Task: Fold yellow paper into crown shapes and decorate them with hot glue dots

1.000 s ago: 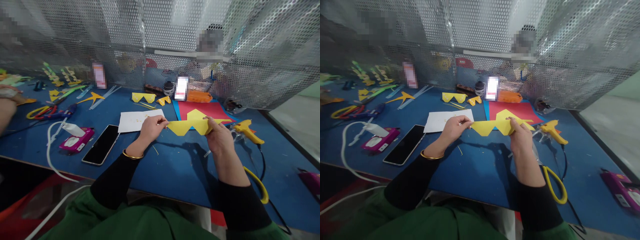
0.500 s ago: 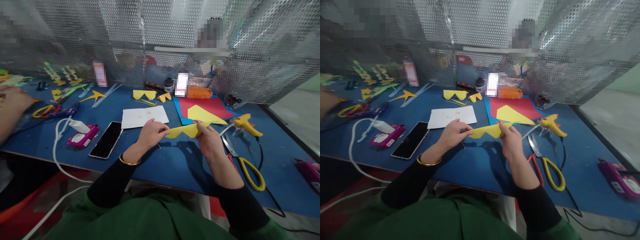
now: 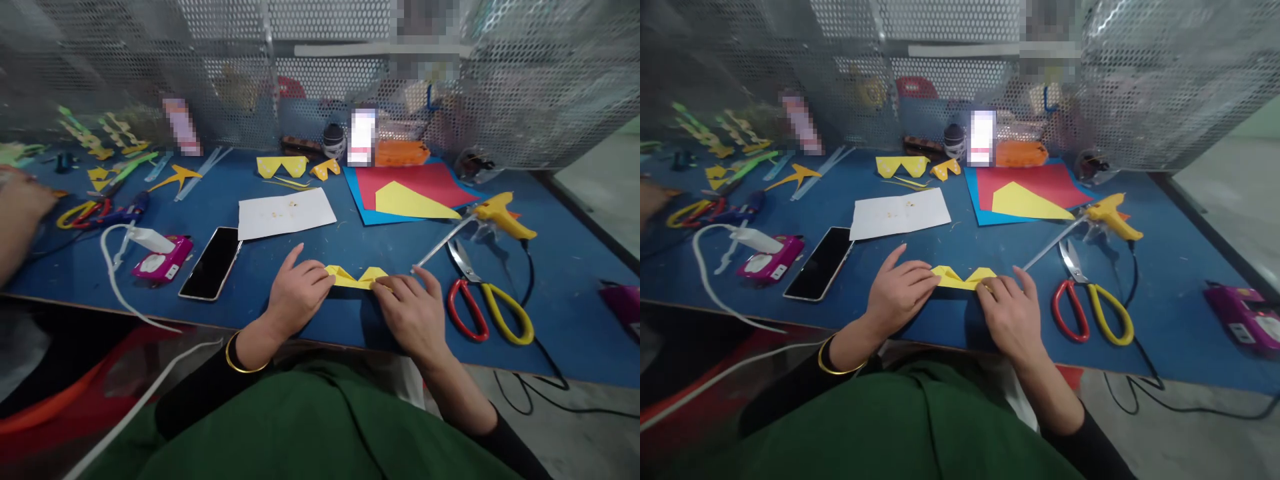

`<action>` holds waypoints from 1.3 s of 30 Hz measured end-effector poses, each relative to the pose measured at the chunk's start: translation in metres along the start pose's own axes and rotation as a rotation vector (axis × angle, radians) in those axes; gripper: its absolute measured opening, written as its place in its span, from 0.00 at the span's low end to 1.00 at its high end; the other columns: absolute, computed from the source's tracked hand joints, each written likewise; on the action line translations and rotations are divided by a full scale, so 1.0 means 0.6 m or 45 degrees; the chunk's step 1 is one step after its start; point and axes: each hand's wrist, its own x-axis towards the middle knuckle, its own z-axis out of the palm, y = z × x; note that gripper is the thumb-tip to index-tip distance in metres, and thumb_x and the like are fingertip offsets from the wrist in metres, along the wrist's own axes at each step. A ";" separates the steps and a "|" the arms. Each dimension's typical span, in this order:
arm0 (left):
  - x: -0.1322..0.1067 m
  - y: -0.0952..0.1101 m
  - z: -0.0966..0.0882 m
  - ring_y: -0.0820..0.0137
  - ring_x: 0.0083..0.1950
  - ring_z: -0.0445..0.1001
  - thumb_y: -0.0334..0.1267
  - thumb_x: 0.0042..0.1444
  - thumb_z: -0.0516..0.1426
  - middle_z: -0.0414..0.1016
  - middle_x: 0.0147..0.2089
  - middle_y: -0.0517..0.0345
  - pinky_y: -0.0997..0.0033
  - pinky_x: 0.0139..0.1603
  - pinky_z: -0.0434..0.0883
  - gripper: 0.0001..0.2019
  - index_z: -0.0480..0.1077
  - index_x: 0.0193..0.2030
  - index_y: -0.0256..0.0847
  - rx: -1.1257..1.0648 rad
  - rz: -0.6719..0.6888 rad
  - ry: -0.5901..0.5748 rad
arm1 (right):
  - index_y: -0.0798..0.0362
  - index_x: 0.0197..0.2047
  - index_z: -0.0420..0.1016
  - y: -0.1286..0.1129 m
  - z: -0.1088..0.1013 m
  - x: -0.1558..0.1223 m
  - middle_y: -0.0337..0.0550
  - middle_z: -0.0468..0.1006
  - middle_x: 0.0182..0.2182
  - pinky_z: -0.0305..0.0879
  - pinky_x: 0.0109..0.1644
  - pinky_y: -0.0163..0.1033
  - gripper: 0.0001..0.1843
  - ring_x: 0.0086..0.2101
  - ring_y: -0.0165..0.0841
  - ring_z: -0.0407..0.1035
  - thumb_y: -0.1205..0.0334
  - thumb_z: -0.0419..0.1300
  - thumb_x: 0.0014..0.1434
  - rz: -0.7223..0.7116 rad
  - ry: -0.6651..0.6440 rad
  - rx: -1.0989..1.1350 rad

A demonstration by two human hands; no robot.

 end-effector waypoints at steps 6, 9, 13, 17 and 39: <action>-0.011 0.014 -0.001 0.58 0.59 0.75 0.42 0.67 0.57 0.79 0.58 0.48 0.46 0.73 0.56 0.17 0.73 0.58 0.37 -0.010 -0.034 -0.109 | 0.52 0.44 0.79 -0.009 0.005 -0.007 0.42 0.84 0.41 0.59 0.56 0.46 0.13 0.37 0.35 0.72 0.71 0.53 0.67 -0.018 -0.094 0.037; -0.014 0.022 0.011 0.55 0.72 0.63 0.51 0.69 0.53 0.68 0.69 0.43 0.49 0.74 0.57 0.28 0.65 0.66 0.32 -0.052 0.049 -0.256 | 0.51 0.45 0.79 -0.010 0.003 -0.012 0.42 0.84 0.42 0.60 0.56 0.47 0.12 0.37 0.35 0.73 0.70 0.54 0.67 0.006 -0.129 0.077; -0.020 0.026 0.026 0.54 0.73 0.61 0.59 0.68 0.49 0.67 0.69 0.39 0.50 0.74 0.57 0.34 0.65 0.66 0.29 -0.107 0.047 -0.350 | 0.53 0.50 0.78 -0.015 0.005 -0.016 0.47 0.83 0.46 0.63 0.57 0.47 0.12 0.43 0.38 0.74 0.63 0.55 0.68 0.076 -0.093 0.128; -0.023 0.028 0.029 0.52 0.73 0.60 0.63 0.67 0.48 0.65 0.70 0.34 0.50 0.73 0.59 0.39 0.62 0.68 0.26 -0.163 0.039 -0.361 | 0.60 0.66 0.67 -0.026 0.013 -0.015 0.57 0.71 0.63 0.57 0.67 0.54 0.28 0.64 0.47 0.62 0.51 0.51 0.71 0.007 -0.203 0.205; -0.027 0.032 0.026 0.49 0.76 0.53 0.69 0.64 0.45 0.58 0.73 0.32 0.51 0.75 0.53 0.47 0.56 0.70 0.22 -0.177 0.039 -0.507 | 0.64 0.72 0.57 -0.036 0.001 -0.036 0.56 0.63 0.69 0.52 0.71 0.52 0.32 0.69 0.43 0.54 0.53 0.46 0.72 0.094 -0.437 0.273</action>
